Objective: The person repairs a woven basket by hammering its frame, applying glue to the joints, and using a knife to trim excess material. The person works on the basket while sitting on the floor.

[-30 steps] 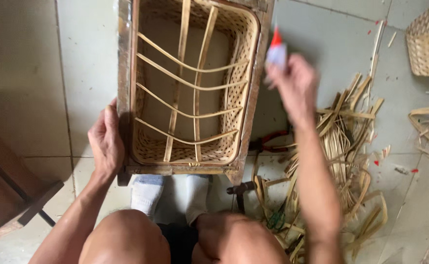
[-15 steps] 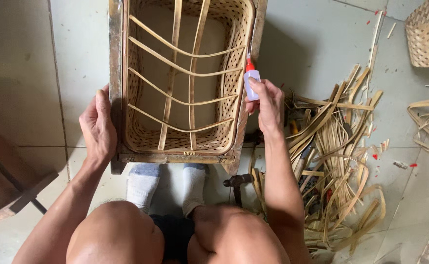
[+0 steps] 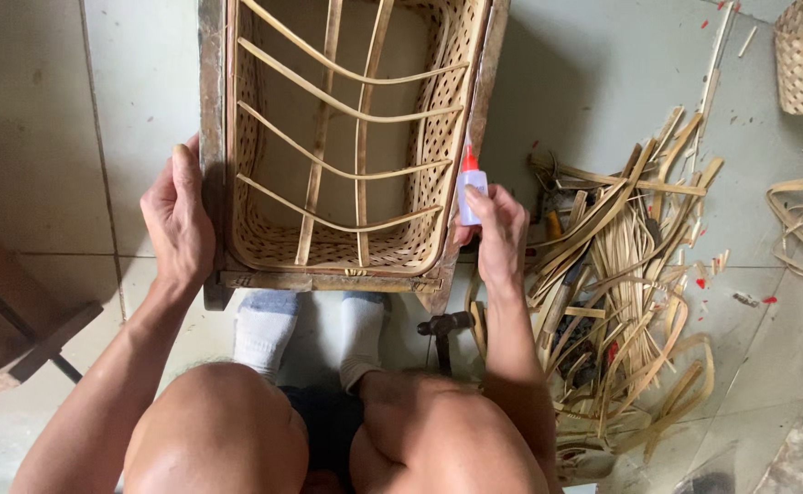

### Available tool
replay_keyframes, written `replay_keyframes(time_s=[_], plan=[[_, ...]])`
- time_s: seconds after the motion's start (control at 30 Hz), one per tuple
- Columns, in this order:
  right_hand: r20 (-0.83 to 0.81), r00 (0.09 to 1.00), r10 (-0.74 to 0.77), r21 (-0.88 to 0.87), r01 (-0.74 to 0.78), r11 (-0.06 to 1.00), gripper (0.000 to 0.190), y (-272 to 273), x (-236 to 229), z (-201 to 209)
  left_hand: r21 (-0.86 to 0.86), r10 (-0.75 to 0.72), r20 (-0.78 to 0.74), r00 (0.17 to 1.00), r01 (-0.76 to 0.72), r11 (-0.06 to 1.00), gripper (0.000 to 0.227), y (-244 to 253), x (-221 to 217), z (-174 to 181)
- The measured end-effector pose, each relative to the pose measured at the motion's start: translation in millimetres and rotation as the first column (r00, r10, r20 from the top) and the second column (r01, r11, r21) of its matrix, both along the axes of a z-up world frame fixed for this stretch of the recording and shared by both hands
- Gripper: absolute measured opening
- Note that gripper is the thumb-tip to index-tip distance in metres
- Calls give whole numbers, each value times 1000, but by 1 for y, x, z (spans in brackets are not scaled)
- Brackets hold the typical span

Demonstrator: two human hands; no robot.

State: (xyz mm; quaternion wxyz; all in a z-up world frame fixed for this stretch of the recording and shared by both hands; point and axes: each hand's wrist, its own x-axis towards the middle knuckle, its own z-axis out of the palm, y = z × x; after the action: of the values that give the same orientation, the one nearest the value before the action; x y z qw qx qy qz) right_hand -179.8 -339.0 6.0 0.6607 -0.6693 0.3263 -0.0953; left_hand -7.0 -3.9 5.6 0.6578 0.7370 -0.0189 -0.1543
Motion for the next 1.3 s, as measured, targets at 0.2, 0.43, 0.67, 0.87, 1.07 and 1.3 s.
replay_keyframes(time_s=[0.2, 0.43, 0.67, 0.87, 1.07, 1.3], plan=[[-30, 999, 29, -41, -30, 999, 36, -9, 3, -13, -34, -10, -4, 1000, 10, 999, 64, 0, 0, 4], [20, 1000, -10, 9, 10, 1000, 33, 21, -37, -4, -16, -9, 28, 1000, 9, 1000, 64, 2, -1, 0], [-85, 995, -57, 69, 63, 996, 32, 33, -46, 3, -125, -45, 96, 994, 57, 990, 67, 3, -2, -4], [-113, 992, -53, -4, 53, 999, 29, 38, -45, 9, -106, 16, 50, 999, -11, 994, 67, 8, -1, -19], [23, 1000, 13, -110, -11, 994, 23, 73, -53, 34, -447, 14, -376, 927, -194, 873, 80, 26, 4, -36], [155, 986, 58, -326, -4, 945, 23, 50, -43, 49, -506, -106, -524, 845, -208, 837, 79, 57, -21, -39]])
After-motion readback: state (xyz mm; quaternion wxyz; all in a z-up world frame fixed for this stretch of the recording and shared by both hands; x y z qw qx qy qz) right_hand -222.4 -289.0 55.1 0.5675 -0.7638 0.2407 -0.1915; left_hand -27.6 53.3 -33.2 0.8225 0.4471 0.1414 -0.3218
